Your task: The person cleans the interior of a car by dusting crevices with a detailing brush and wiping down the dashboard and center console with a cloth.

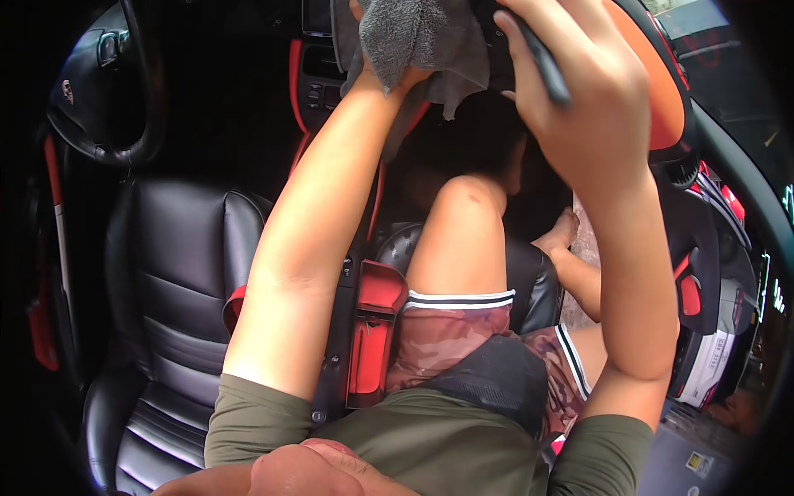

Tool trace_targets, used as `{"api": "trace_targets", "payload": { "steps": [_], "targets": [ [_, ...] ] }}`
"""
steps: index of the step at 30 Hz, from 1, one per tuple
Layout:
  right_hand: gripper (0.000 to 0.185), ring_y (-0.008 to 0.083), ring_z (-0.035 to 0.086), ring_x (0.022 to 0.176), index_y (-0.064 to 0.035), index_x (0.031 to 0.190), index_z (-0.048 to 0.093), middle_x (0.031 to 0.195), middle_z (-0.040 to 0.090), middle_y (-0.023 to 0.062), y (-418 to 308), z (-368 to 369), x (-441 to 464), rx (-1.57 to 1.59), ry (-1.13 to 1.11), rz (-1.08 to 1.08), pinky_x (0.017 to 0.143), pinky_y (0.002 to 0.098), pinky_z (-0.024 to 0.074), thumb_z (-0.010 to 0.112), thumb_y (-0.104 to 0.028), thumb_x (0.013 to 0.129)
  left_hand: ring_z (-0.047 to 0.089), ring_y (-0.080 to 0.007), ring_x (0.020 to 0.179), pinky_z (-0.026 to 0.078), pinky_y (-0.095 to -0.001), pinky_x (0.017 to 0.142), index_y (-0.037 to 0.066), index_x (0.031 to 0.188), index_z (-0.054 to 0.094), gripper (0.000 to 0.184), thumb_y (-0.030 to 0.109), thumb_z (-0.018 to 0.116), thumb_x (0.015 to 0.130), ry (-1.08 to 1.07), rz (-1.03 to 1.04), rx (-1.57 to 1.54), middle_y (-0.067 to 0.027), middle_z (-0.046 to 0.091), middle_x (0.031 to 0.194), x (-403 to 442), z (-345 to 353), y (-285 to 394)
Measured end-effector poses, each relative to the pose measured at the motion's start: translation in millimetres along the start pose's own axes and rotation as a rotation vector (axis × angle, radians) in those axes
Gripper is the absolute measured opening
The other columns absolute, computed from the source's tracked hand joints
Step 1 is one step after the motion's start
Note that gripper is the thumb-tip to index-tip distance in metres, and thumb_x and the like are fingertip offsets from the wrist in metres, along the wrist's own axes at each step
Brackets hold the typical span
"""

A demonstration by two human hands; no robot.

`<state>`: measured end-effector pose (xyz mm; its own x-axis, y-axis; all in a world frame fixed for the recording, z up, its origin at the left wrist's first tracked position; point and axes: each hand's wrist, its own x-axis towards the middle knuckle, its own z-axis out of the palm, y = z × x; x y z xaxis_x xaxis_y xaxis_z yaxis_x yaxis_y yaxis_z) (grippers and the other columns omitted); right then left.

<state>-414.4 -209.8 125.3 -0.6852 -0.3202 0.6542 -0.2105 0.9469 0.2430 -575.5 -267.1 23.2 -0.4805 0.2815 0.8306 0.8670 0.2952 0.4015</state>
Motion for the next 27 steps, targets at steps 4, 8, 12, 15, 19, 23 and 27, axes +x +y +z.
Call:
{"api": "trace_targets", "payload": {
  "steps": [4,8,12,15,19,23,27],
  "targets": [
    [0.010,0.0313,0.072,0.079,-0.0003,0.098,0.075,0.089,0.073,0.0149,3.9,12.9,22.0,-0.035,0.040,0.046,0.073,0.0368,0.0570,0.075,0.000,0.088,0.068,-0.0368,0.084,0.050,-0.0498,0.082,0.008,0.085,0.074,0.019,0.025,0.069,0.077,0.353,0.200,0.039,-0.0142,0.066,0.081,-5.0,22.3,-16.1],
    [0.011,0.0350,0.071,0.078,-0.0006,0.095,0.073,0.088,0.072,0.0158,14.1,6.9,30.0,-0.106,-0.027,-0.015,0.072,0.0378,0.0574,0.076,-0.003,0.085,0.067,-0.0369,0.083,0.050,-0.0493,0.081,0.008,0.089,0.073,0.023,0.026,0.070,0.076,-0.166,-0.075,0.071,-0.0142,0.066,0.081,12.9,-20.8,11.5],
    [0.013,0.0316,0.073,0.082,-0.0001,0.100,0.074,0.091,0.073,0.0150,5.0,-4.7,22.7,-0.094,-0.021,-0.002,0.075,0.0351,0.0578,0.077,-0.002,0.087,0.066,-0.0365,0.080,0.049,-0.0473,0.075,0.007,0.085,0.071,0.020,0.025,0.070,0.075,-0.116,-0.045,0.102,-0.0152,0.065,0.080,13.4,-20.2,13.9],
    [0.018,0.0253,0.076,0.089,-0.0002,0.107,0.077,0.097,0.076,0.0121,8.9,-8.4,3.8,-0.094,0.036,-0.037,0.083,0.0313,0.0583,0.079,-0.001,0.090,0.065,-0.0371,0.079,0.048,-0.0474,0.074,0.007,0.083,0.069,0.019,0.024,0.070,0.075,0.085,0.069,0.003,-0.0162,0.064,0.079,10.6,-8.9,7.0],
    [0.018,0.0250,0.077,0.094,0.0004,0.108,0.077,0.101,0.077,0.0139,-3.3,-20.2,-9.3,-0.049,0.011,0.081,0.087,0.0312,0.0577,0.078,0.001,0.090,0.064,-0.0396,0.081,0.048,-0.0487,0.075,0.006,0.085,0.067,0.020,0.024,0.069,0.077,0.051,0.068,0.065,-0.0177,0.063,0.080,5.4,-0.5,4.1],
    [0.016,0.0235,0.076,0.101,0.0033,0.108,0.076,0.107,0.078,0.0148,1.3,-34.6,-9.4,-0.053,0.073,0.041,0.092,0.0325,0.0572,0.075,0.004,0.091,0.063,-0.0410,0.080,0.048,-0.0494,0.076,0.007,0.090,0.066,0.021,0.025,0.068,0.082,0.138,0.108,-0.075,-0.0177,0.063,0.082,0.5,8.8,-4.0],
    [0.019,0.0242,0.076,0.102,0.0030,0.108,0.076,0.109,0.078,0.0158,5.4,-36.6,-6.9,-0.054,0.067,0.019,0.093,0.0324,0.0571,0.074,0.006,0.090,0.063,-0.0417,0.080,0.048,-0.0511,0.078,0.007,0.093,0.065,0.017,0.024,0.065,0.088,0.112,0.044,-0.240,-0.0174,0.063,0.083,-1.8,7.6,-4.9]
  ]
}}
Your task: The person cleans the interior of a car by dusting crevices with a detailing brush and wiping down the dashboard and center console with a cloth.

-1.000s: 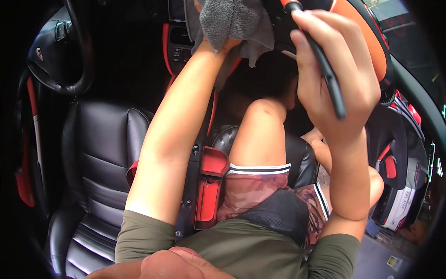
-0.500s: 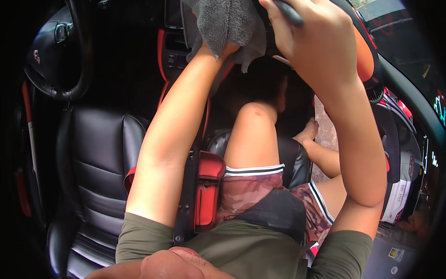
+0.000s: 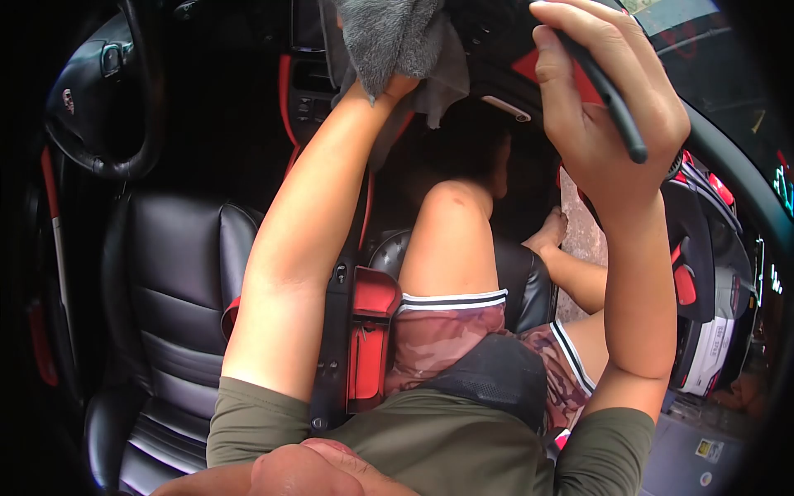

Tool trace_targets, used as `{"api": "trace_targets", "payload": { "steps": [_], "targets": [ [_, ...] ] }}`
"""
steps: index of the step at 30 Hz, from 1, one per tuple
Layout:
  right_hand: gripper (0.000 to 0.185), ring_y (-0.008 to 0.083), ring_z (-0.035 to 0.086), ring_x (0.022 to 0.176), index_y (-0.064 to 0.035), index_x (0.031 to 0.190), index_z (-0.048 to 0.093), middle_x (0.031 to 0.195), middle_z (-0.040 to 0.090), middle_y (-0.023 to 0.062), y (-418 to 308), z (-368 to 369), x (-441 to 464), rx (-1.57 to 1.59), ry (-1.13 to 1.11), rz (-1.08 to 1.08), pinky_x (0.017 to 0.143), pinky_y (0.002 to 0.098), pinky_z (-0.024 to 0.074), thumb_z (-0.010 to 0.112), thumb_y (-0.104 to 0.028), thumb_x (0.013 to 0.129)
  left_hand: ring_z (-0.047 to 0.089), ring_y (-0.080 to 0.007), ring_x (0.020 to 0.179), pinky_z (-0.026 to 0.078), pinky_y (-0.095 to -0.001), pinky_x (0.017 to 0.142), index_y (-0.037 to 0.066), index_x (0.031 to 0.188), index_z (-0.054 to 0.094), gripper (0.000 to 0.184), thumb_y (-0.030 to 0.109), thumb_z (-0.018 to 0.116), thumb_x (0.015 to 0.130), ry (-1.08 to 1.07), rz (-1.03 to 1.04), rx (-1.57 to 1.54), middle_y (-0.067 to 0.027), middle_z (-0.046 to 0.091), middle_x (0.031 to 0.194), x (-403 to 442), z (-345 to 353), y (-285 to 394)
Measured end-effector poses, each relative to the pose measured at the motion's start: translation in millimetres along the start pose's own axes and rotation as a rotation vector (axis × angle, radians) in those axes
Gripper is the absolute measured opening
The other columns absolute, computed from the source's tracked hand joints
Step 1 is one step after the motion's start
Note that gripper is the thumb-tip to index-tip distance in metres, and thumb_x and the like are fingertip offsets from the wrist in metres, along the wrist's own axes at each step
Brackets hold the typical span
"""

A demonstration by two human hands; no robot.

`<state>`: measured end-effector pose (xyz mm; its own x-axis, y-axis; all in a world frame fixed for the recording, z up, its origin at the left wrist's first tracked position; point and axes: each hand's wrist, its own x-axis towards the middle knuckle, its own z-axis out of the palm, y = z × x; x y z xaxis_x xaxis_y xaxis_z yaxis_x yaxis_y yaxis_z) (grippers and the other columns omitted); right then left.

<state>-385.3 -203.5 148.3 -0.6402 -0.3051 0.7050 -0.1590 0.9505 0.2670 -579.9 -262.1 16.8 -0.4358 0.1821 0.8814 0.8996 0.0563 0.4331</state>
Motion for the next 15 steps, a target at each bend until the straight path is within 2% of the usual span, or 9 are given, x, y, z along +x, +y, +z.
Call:
{"api": "trace_targets", "payload": {
  "steps": [3,4,6,7,10,13,14,15],
  "targets": [
    [0.018,0.0253,0.076,0.102,0.0030,0.107,0.076,0.110,0.077,0.0161,-5.2,9.8,6.9,0.031,0.002,-0.047,0.092,0.0326,0.0575,0.075,0.006,0.089,0.066,-0.0406,0.084,0.049,-0.0509,0.079,0.006,0.097,0.067,0.013,0.018,0.063,0.091,-0.016,-0.040,0.023,-0.0175,0.067,0.089,-0.8,-4.8,2.9],
    [0.016,0.0226,0.076,0.097,0.0020,0.105,0.076,0.104,0.077,0.0152,-8.0,17.9,14.4,0.069,0.041,-0.083,0.086,0.0299,0.0577,0.074,0.005,0.090,0.066,-0.0401,0.085,0.050,-0.0505,0.079,0.006,0.099,0.068,0.013,0.015,0.063,0.092,-0.011,-0.034,0.055,-0.0176,0.068,0.091,-1.0,-4.5,4.6],
    [0.013,0.0300,0.074,0.086,0.0007,0.100,0.075,0.095,0.075,0.0158,9.5,52.4,25.3,0.126,0.158,-0.166,0.076,0.0334,0.0577,0.076,-0.001,0.087,0.068,-0.0374,0.089,0.053,-0.0475,0.079,0.006,0.104,0.071,0.016,0.012,0.065,0.090,0.150,-0.351,-0.684,-0.0169,0.071,0.097,-1.5,3.5,15.6],
    [0.013,0.0318,0.074,0.085,0.0000,0.100,0.075,0.094,0.075,0.0160,10.3,55.8,31.2,0.119,0.125,-0.157,0.076,0.0347,0.0578,0.076,-0.003,0.087,0.069,-0.0360,0.090,0.054,-0.0459,0.079,0.006,0.107,0.072,0.019,0.010,0.067,0.090,0.226,-0.508,-1.055,-0.0165,0.073,0.099,-3.6,7.3,17.8],
    [0.012,0.0363,0.073,0.083,-0.0017,0.100,0.074,0.093,0.074,0.0169,10.8,62.5,51.8,0.106,0.042,-0.134,0.075,0.0382,0.0582,0.075,-0.006,0.088,0.071,-0.0279,0.092,0.056,-0.0392,0.078,0.006,0.115,0.073,0.024,0.009,0.070,0.092,0.281,0.189,-0.062,-0.0151,0.074,0.105,-17.0,12.5,-17.3],
    [0.010,0.0383,0.071,0.082,-0.0030,0.098,0.073,0.092,0.074,0.0176,13.2,68.8,61.0,0.172,0.013,-0.125,0.076,0.0414,0.0581,0.074,-0.007,0.089,0.071,-0.0262,0.089,0.056,-0.0394,0.077,0.005,0.111,0.074,0.020,0.013,0.071,0.093,0.176,-0.315,-0.596,-0.0132,0.074,0.100,-15.2,14.3,-2.2],
    [0.010,0.0380,0.071,0.082,-0.0031,0.098,0.073,0.092,0.074,0.0175,14.3,69.8,61.7,0.167,0.027,-0.171,0.076,0.0415,0.0582,0.074,-0.007,0.089,0.071,-0.0262,0.088,0.055,-0.0397,0.077,0.005,0.109,0.074,0.019,0.014,0.072,0.093,0.203,-0.204,-0.486,-0.0131,0.074,0.099,-16.7,16.7,-6.5],
    [0.010,0.0376,0.072,0.082,-0.0034,0.098,0.072,0.092,0.074,0.0170,11.4,65.1,65.4,0.104,-0.067,-0.122,0.077,0.0416,0.0582,0.074,-0.007,0.089,0.071,-0.0262,0.087,0.055,-0.0400,0.076,0.005,0.108,0.074,0.018,0.015,0.072,0.093,0.229,-0.092,-0.375,-0.0129,0.074,0.097,-19.0,20.9,-15.1]
  ]
}}
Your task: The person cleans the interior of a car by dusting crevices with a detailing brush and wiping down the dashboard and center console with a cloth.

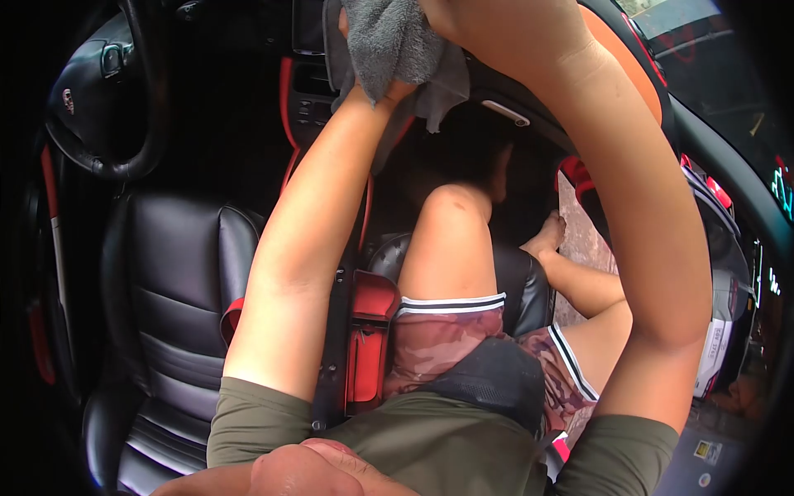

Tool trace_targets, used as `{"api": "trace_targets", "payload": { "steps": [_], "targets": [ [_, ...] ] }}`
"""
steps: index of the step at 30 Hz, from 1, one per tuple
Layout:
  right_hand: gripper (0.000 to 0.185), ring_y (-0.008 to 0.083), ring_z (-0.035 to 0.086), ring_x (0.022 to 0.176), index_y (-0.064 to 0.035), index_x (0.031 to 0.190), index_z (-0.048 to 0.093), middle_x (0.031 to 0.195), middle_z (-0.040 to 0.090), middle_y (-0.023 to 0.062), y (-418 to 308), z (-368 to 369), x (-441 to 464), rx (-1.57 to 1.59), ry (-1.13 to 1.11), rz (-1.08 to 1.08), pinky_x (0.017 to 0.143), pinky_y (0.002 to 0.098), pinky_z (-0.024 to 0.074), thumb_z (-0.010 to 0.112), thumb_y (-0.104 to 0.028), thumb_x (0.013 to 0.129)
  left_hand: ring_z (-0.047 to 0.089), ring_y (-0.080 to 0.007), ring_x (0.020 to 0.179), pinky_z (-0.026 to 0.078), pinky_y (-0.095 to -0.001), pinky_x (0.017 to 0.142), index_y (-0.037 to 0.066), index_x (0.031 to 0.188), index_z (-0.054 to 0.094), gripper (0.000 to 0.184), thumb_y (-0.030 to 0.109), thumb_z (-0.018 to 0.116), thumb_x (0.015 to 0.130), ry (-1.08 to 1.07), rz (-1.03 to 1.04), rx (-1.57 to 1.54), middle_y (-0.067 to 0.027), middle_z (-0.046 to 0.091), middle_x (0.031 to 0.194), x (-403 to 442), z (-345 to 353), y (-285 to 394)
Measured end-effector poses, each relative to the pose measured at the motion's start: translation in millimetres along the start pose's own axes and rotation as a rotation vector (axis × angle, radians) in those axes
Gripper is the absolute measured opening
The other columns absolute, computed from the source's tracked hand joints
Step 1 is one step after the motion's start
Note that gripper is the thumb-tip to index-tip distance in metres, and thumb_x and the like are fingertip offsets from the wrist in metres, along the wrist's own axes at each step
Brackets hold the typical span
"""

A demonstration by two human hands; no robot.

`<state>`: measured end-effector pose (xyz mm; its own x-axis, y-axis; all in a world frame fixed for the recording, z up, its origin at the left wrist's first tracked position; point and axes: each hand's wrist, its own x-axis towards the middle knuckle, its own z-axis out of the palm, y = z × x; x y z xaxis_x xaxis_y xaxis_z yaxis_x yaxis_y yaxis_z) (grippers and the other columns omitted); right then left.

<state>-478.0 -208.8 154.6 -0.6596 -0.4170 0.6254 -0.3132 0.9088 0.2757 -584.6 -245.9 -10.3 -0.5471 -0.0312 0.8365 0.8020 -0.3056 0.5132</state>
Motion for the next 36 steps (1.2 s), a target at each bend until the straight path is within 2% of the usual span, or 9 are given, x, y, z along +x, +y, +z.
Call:
{"api": "trace_targets", "payload": {
  "steps": [1,4,7,10,16,22,28,31,36],
  "targets": [
    [0.010,0.0372,0.072,0.082,-0.0037,0.098,0.072,0.093,0.074,0.0165,-5.1,-5.0,5.5,-0.060,-0.097,0.051,0.077,0.0417,0.0583,0.074,-0.007,0.089,0.072,-0.0262,0.086,0.055,-0.0403,0.076,0.005,0.106,0.075,0.018,0.016,0.073,0.093,0.009,0.127,0.098,-0.0127,0.074,0.096,4.8,-3.6,3.8],
    [0.010,0.0368,0.072,0.083,-0.0036,0.099,0.073,0.092,0.074,0.0160,-17.1,-22.6,18.7,-0.152,-0.326,0.226,0.077,0.0424,0.0584,0.072,-0.009,0.091,0.071,-0.0248,0.082,0.054,-0.0385,0.074,0.005,0.102,0.075,0.016,0.016,0.074,0.092,-0.228,-0.640,-0.177,-0.0112,0.073,0.089,32.2,-23.6,55.3],
    [0.013,0.0391,0.072,0.084,-0.0016,0.098,0.073,0.091,0.074,0.0188,-12.1,-7.8,6.9,-0.067,-0.086,0.078,0.077,0.0436,0.0583,0.067,-0.013,0.094,0.068,-0.0180,0.077,0.053,-0.0341,0.069,0.004,0.099,0.075,0.014,0.017,0.074,0.094,0.139,0.526,0.216,-0.0087,0.071,0.086,20.8,-8.3,-3.8],
    [0.015,0.0397,0.072,0.086,-0.0017,0.098,0.075,0.092,0.074,0.0195,-21.6,-27.2,20.0,-0.200,-0.438,0.378,0.079,0.0437,0.0583,0.067,-0.014,0.095,0.065,-0.0155,0.075,0.053,-0.0330,0.066,0.003,0.097,0.076,0.012,0.015,0.074,0.095,-0.047,-0.532,-0.397,-0.0065,0.071,0.085,17.8,-8.6,37.3],
    [0.014,0.0403,0.072,0.079,-0.0028,0.098,0.076,0.085,0.074,0.0184,-34.4,-21.2,15.1,-0.128,-0.122,0.161,0.075,0.0432,0.0583,0.068,-0.013,0.093,0.066,-0.0173,0.076,0.054,-0.0347,0.067,0.005,0.102,0.077,0.013,0.016,0.071,0.098,0.009,-0.627,-0.667,-0.0062,0.071,0.086,14.0,-8.5,30.7],
    [0.012,0.0183,0.076,0.089,0.0002,0.105,0.076,0.097,0.076,0.0140,-30.9,-46.9,-2.6,-0.090,-0.268,0.246,0.079,0.0273,0.0565,0.072,0.002,0.093,0.071,-0.0309,0.086,0.055,-0.0426,0.079,0.010,0.104,0.077,0.015,0.009,0.068,0.091,-0.036,0.247,0.269,-0.0122,0.074,0.091,7.5,-14.8,5.4],
    [0.012,0.0334,0.076,0.081,-0.0010,0.099,0.077,0.091,0.077,0.0177,-32.9,-12.9,0.5,-0.054,0.022,0.160,0.073,0.0367,0.0584,0.071,-0.009,0.091,0.070,-0.0302,0.098,0.052,-0.0451,0.089,0.010,0.103,0.075,0.020,0.009,0.068,0.085,-0.184,-0.215,0.061,-0.0092,0.075,0.102,15.5,-17.4,26.5],
    [0.014,0.0350,0.075,0.081,-0.0007,0.101,0.076,0.090,0.077,0.0180,-29.9,-19.5,11.8,0.040,-0.056,0.203,0.074,0.0381,0.0578,0.070,-0.009,0.091,0.071,-0.0309,0.093,0.054,-0.0431,0.081,0.010,0.101,0.075,0.016,0.009,0.066,0.088,0.000,0.264,0.236,-0.0095,0.075,0.095,11.2,-11.4,7.2],
    [0.014,0.0359,0.073,0.079,-0.0005,0.101,0.076,0.088,0.076,0.0181,-13.7,-28.8,28.4,-0.061,-0.333,0.393,0.074,0.0402,0.0574,0.070,-0.009,0.091,0.068,-0.0351,0.088,0.052,-0.0471,0.080,0.010,0.094,0.073,0.011,0.011,0.062,0.092,-0.064,0.146,0.154,-0.0114,0.071,0.088,15.5,-17.6,18.0]
  ]
}}
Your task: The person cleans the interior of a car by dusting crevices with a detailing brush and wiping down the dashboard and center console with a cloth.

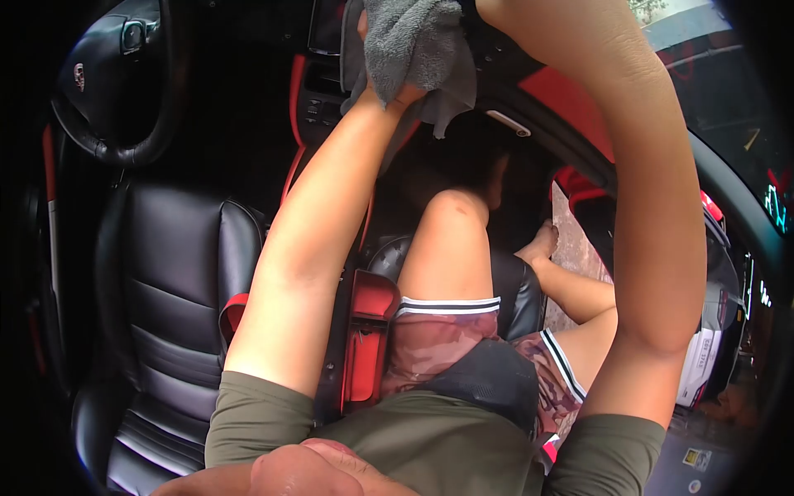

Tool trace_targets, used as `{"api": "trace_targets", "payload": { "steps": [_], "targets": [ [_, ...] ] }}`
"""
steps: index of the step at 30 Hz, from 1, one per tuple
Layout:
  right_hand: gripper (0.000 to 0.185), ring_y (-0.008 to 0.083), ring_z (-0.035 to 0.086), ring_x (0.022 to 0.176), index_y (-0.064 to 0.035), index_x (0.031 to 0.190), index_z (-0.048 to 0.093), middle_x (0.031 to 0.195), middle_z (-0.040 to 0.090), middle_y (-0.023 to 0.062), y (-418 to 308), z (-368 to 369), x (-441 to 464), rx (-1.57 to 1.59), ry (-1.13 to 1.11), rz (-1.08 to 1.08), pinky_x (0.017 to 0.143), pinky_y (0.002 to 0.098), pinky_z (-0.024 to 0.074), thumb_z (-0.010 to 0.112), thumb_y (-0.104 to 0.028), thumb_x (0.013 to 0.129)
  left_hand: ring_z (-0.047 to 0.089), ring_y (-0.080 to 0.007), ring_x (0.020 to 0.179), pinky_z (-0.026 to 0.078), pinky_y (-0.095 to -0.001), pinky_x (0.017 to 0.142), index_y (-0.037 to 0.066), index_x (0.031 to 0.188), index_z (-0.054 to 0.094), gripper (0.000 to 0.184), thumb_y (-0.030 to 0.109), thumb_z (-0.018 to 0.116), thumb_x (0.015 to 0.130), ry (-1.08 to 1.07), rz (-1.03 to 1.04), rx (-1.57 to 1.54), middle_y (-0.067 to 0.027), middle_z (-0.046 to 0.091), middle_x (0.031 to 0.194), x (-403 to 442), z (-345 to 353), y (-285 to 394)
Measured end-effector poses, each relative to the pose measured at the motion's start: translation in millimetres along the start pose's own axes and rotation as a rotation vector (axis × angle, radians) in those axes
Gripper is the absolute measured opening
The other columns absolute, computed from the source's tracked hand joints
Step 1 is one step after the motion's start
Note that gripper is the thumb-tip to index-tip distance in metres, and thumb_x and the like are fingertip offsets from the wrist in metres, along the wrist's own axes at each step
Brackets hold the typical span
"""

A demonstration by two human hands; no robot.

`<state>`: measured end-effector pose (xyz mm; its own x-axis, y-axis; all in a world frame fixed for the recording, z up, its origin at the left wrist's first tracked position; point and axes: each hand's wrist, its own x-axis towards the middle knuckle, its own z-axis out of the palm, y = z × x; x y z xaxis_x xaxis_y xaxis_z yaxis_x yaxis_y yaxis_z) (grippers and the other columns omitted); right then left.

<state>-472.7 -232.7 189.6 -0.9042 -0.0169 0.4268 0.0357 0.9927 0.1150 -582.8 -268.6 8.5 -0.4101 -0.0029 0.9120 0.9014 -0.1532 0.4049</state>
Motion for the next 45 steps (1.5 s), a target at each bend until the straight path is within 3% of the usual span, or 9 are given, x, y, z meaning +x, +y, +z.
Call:
{"api": "trace_targets", "payload": {
  "steps": [1,14,20,22,27,30,37,42,45],
  "targets": [
    [0.014,0.0359,0.073,0.079,-0.0005,0.100,0.076,0.088,0.076,0.0181,-9.8,-10.5,-0.8,-0.127,-0.094,0.132,0.074,0.0405,0.0574,0.070,-0.009,0.091,0.068,-0.0361,0.088,0.051,-0.0483,0.081,0.010,0.093,0.072,0.011,0.012,0.061,0.093,-0.082,-0.033,0.038,-0.0116,0.071,0.087,1.1,-1.4,1.7],
    [0.014,0.0366,0.071,0.086,-0.0042,0.099,0.073,0.092,0.073,0.0153,8.9,47.6,-11.9,0.048,0.391,-0.376,0.078,0.0423,0.0566,0.074,-0.003,0.086,0.068,-0.0354,0.085,0.053,-0.0463,0.080,0.012,0.095,0.071,0.011,0.017,0.069,0.086,0.092,0.068,0.042,-0.0106,0.070,0.087,-15.7,16.1,-22.0],
    [0.015,0.0373,0.073,0.086,-0.0026,0.101,0.075,0.092,0.075,0.0190,-7.5,24.4,-12.0,-0.023,0.056,0.069,0.076,0.0407,0.0585,0.067,-0.014,0.095,0.068,-0.0343,0.085,0.053,-0.0472,0.081,0.012,0.089,0.068,0.005,0.014,0.068,0.084,0.022,0.047,0.141,-0.0111,0.069,0.088,-11.7,10.3,-19.2],
    [0.019,0.0363,0.074,0.085,-0.0028,0.100,0.075,0.091,0.075,0.0188,6.2,51.8,-14.2,0.235,0.331,-0.238,0.076,0.0397,0.0587,0.066,-0.018,0.096,0.067,-0.0352,0.085,0.053,-0.0476,0.082,0.012,0.087,0.067,0.004,0.014,0.068,0.084,0.075,0.016,0.114,-0.0107,0.069,0.086,-11.8,11.9,-13.4],
    [0.014,0.0101,0.072,0.076,-0.0014,0.107,0.078,0.090,0.077,0.0095,-5.4,1.8,-38.1,0.049,0.208,0.172,0.064,0.0241,0.0521,0.074,-0.001,0.093,0.064,-0.0380,0.085,0.048,-0.0498,0.093,0.012,0.083,0.063,0.004,0.014,0.066,0.083,-0.025,0.040,0.228,-0.0112,0.065,0.081,-2.5,5.3,-5.3],
    [0.014,0.0182,0.074,0.083,0.0025,0.105,0.077,0.094,0.077,0.0124,21.1,-9.2,-78.3,0.151,0.224,0.143,0.077,0.0298,0.0571,0.075,0.000,0.090,0.063,-0.0388,0.085,0.044,-0.0525,0.097,0.011,0.083,0.062,0.005,0.015,0.066,0.083,0.000,-0.043,0.236,-0.0118,0.064,0.080,-0.5,6.7,-2.3],
    [0.015,0.0130,0.071,0.083,0.0025,0.108,0.076,0.092,0.075,0.0099,66.1,-45.5,-189.7,0.241,0.097,0.442,0.076,0.0273,0.0553,0.072,-0.005,0.097,0.062,-0.0341,0.082,0.046,-0.0453,0.094,0.009,0.093,0.059,0.008,0.012,0.066,0.089,-0.218,-0.044,0.573,-0.0128,0.061,0.081,9.0,4.5,15.3],
    [0.015,0.0099,0.066,0.078,0.0011,0.111,0.076,0.091,0.072,0.0059,122.2,-90.8,-282.1,0.193,0.146,0.672,0.072,0.0247,0.0520,0.069,-0.008,0.101,0.051,-0.0451,0.134,0.035,-0.0543,0.120,0.005,0.130,0.066,0.042,0.024,0.066,0.092,-0.554,0.248,0.824,-0.0212,0.054,0.146,-44.8,52.9,-32.7],
    [0.020,0.0086,0.066,0.077,-0.0003,0.115,0.076,0.094,0.073,0.0041,161.7,-102.4,-329.8,0.198,0.206,0.843,0.071,0.0233,0.0517,0.071,-0.014,0.102,0.046,-0.0489,0.137,0.030,-0.0583,0.122,0.004,0.133,0.064,0.047,0.027,0.065,0.092,-0.377,0.185,0.608,-0.0221,0.052,0.149,-78.1,87.5,-49.7]
  ]
}}
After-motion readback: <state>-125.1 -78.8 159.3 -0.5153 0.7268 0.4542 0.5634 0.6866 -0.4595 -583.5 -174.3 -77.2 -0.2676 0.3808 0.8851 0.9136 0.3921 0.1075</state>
